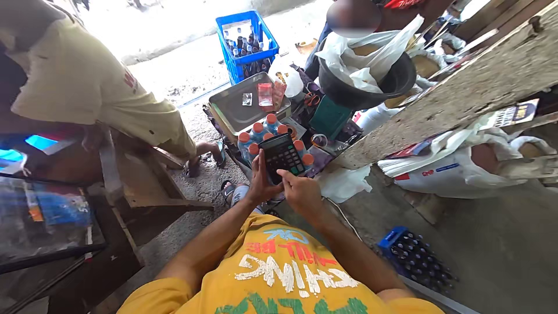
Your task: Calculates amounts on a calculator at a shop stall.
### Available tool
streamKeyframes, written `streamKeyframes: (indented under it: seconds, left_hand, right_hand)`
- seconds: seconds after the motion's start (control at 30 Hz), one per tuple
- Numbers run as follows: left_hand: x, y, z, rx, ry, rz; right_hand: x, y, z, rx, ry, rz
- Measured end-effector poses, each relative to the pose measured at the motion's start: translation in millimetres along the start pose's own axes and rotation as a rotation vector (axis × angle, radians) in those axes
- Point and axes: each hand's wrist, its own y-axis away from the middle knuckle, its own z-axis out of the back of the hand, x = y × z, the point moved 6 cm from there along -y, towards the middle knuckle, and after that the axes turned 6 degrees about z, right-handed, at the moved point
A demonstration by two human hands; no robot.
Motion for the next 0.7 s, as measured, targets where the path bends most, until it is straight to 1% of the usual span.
streamKeyframes:
  seconds: [0.07,0.1,0.2,0.3,0.37,0.47,0.53,0.6,0.7]
  left_hand:
    - [-0.7,-0.4,0.2,0.004,0.013,0.006]
    - [-0.6,-0.2,0.7,0.007,0.015,0.008]
    - [-0.9,-0.4,1.6,-0.009,-0.002,-0.017]
    - [-0.2,0.1,0.4,-0.023,-0.002,-0.042]
    - [1.1,-0.6,-0.3,-0.021,0.011,-0.034]
    - [1.8,-0.2,0.2,-0.007,0.021,-0.002]
    - [2.7,-0.6,-1.3,-0.002,-0.001,0.009]
    - [2.7,-0.5,-2.0,-0.013,-0.011,-0.001]
    - [0.7,-0.5,-1.4,-0.035,0.003,-0.047]
  right_hand:
    - [5.8,-5.2,-10.1,0.076,0.035,0.021]
    - [8.3,-7.6,-12.4,0.085,0.044,0.03]
    - [15.5,-15.6,-11.3,0.048,0.048,0.046]
    - [16.2,-19.1,-17.2,0.067,0.071,0.039]
    - [13.4,-17.0,-10.2,0.036,0.066,0.026]
    - [0.2,-8.1,10.3,-0.092,0.025,-0.022]
    - [-14.4,-0.6,17.4,-0.136,0.001,-0.074]
    - [-29.3,7.3,11.5,-0.141,0.016,-0.112]
    - [-43.4,19.2,-7.2,-0.098,0.072,-0.144]
